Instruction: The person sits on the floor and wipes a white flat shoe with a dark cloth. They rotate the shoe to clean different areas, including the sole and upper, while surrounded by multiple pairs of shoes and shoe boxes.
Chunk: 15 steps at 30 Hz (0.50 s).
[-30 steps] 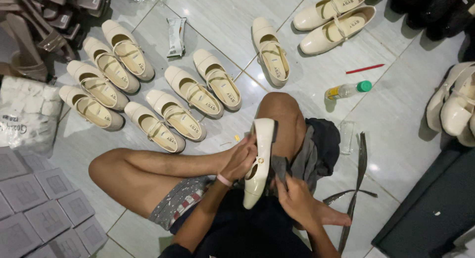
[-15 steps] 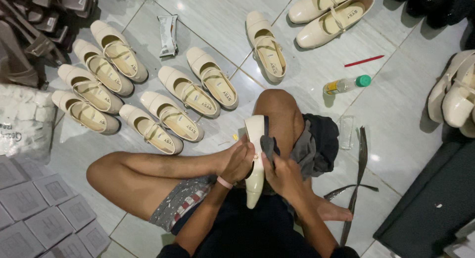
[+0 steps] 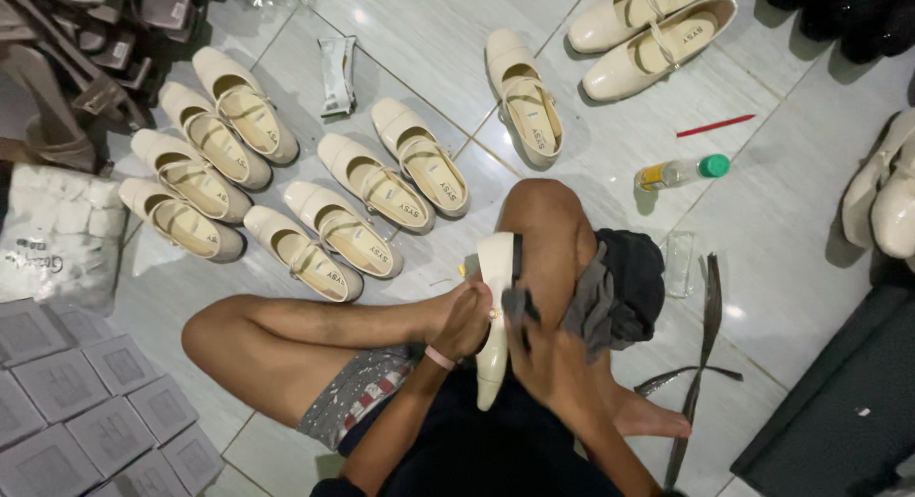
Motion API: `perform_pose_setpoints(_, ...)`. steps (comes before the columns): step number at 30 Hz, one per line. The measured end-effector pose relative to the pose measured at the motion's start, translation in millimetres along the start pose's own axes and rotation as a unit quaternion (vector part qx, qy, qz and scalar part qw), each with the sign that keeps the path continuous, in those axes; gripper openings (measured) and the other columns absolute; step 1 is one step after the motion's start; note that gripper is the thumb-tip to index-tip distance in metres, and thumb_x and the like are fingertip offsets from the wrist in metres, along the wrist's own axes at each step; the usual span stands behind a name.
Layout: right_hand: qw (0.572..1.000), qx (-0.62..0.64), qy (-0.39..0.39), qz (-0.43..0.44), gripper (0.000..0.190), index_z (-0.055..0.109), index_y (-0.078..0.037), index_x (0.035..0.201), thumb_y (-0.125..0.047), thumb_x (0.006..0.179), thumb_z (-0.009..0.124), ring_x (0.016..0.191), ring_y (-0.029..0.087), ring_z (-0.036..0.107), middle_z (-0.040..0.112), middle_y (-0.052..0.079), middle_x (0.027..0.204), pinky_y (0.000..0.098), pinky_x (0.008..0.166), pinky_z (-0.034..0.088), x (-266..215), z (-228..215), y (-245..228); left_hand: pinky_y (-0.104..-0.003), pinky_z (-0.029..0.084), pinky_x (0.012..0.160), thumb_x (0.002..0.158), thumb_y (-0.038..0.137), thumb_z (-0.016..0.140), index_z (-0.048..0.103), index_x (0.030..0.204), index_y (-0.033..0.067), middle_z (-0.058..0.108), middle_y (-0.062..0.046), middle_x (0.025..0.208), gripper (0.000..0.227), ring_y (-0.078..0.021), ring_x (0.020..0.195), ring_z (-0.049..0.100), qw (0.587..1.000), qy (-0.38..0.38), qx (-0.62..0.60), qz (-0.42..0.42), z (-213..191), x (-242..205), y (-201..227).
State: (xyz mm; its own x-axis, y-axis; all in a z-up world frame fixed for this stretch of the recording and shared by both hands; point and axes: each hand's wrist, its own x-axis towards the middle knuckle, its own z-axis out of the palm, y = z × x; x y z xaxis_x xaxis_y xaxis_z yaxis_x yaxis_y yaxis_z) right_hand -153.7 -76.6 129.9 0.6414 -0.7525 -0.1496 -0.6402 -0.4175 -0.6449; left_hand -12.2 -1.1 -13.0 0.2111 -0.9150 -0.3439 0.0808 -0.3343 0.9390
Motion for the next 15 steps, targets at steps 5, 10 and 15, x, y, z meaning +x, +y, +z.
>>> perform_pose_setpoints(5,0.996,-0.041,-0.023,-0.077,0.026,0.073,0.000,0.105,-0.021,0.091,0.066,0.054,0.042,0.066,0.068,0.026,0.071,0.0485,0.052,0.053,-12.6,-8.7,3.1,-0.039,0.047,0.104,0.107,0.053,0.013,0.027,0.157,-0.0019,0.064,-0.023,0.133,0.075,-0.0341,0.121,0.063,0.998,0.009,-0.030,0.058,7.0,-2.1,4.0)
perform_pose_setpoints(10,0.998,-0.028,-0.046,0.010,0.029,0.075,0.001,0.106,-0.023,0.090,0.068,0.053,0.046,0.064,0.066,0.028,0.063,0.0513,0.050,0.051,4.3,-0.7,6.4,-0.039,0.048,0.104,0.112,0.044,0.016,0.037,0.150,-0.0035,0.066,-0.025,0.131,0.065,-0.0356,0.121,0.064,0.998,0.020,-0.015,0.054,3.6,-0.3,21.4)
perform_pose_setpoints(15,0.998,0.004,-0.013,-0.056,0.029,0.074,0.002,0.105,-0.022,0.092,0.065,0.057,0.042,0.067,0.066,0.028,0.070,0.0496,0.053,0.053,-9.5,-5.2,-0.3,-0.040,0.046,0.106,0.111,0.036,0.018,0.036,0.150,-0.0046,0.061,-0.026,0.135,0.059,-0.0377,0.123,0.061,0.997,-0.005,-0.011,0.079,-8.6,-2.1,37.1)
